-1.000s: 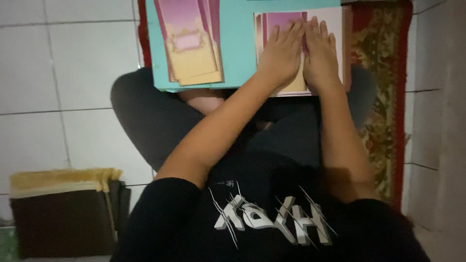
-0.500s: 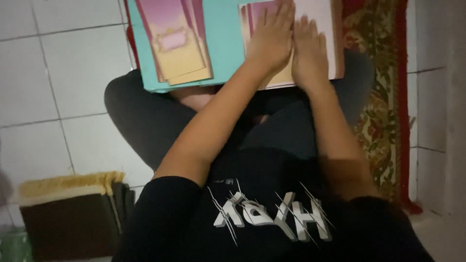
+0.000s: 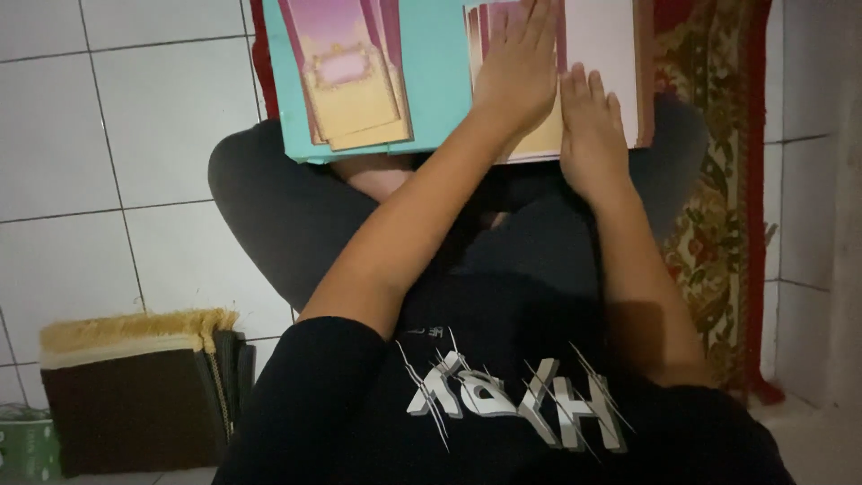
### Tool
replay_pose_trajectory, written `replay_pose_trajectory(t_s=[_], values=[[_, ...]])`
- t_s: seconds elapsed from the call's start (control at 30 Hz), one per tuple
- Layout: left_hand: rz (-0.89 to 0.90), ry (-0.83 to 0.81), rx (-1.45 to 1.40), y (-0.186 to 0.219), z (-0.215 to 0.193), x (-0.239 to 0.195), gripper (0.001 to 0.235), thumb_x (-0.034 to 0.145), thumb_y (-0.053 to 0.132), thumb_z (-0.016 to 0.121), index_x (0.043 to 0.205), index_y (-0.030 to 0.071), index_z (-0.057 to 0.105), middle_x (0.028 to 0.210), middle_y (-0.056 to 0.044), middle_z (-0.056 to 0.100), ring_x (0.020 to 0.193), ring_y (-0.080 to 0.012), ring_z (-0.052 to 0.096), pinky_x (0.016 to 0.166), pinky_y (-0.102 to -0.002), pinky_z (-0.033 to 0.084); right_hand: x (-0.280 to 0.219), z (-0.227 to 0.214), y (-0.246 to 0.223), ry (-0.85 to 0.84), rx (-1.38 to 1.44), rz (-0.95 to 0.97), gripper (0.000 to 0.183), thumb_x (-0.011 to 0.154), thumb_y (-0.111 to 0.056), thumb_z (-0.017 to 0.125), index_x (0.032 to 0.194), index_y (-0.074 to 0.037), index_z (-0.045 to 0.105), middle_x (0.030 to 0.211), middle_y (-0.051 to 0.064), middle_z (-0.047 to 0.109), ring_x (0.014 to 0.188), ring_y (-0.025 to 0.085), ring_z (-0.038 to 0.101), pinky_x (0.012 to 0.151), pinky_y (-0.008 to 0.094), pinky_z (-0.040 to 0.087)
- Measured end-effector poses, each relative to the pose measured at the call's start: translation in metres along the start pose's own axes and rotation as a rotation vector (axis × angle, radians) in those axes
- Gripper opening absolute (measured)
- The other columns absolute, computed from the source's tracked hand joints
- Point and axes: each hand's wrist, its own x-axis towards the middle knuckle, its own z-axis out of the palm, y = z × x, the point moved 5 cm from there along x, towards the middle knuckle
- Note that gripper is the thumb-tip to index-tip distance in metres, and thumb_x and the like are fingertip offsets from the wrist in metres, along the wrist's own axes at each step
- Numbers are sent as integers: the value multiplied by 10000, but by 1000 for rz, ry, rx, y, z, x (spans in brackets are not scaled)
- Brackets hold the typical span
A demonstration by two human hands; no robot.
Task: Sorting and aligning printed cards into a stack on a low table while sitting on the floor.
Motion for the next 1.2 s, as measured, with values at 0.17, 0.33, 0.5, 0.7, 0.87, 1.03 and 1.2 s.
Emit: replay_pose_trajectory(t_s=[0.17,0.33,0.5,0.7,0.87,1.03,1.2], values=[[-67,28,-33,0,3,4,595,1078,303,309,1624,74,253,1700,-99,235,1574,-285,207,1269,-577,116,59,-32,-11,-23,42,87,557,1127,-119,282,1670,-49,183,1716,232,99,1584,410,73,1275,538,66],[-31,88,-77,-2,4,9,599,1062,277,305,1613,45,274,1695,-136,260,1580,-305,218,1283,-500,163,58,-32,-16,-17,45,108,560,1129,-177,278,1664,-44,180,1711,244,123,1578,416,99,1260,532,96],[-99,-52,64,1,3,9,676,1106,397,401,1641,47,180,1718,-128,151,1585,-301,139,1273,-516,152,7,1,-4,34,-57,87,571,1060,2,308,1630,29,284,1688,268,228,1553,448,189,1245,561,168],[-50,-25,2,1,-6,1,581,1118,343,240,1651,116,188,1718,-123,145,1584,-323,127,1279,-543,132,28,-10,0,-11,7,78,571,1088,-42,298,1654,-57,229,1705,253,159,1570,436,117,1251,575,119],[-50,-11,-61,-1,0,4,600,1088,341,253,1646,124,209,1720,-108,158,1589,-314,120,1285,-553,100,54,-39,-19,-25,79,109,560,1121,-148,270,1669,-106,162,1719,227,127,1585,404,78,1265,537,71],[-59,-16,-28,-1,-3,7,612,1078,352,236,1644,123,201,1720,-115,167,1588,-319,134,1284,-542,99,39,-17,-6,33,40,100,590,1066,-53,299,1649,-42,205,1713,235,158,1582,401,121,1273,528,90],[-54,8,-31,1,3,5,596,1101,351,217,1646,109,208,1720,-109,164,1586,-320,115,1279,-557,92,25,-6,0,42,-59,18,573,1067,-54,305,1635,-4,246,1684,275,231,1549,461,188,1228,592,180]])
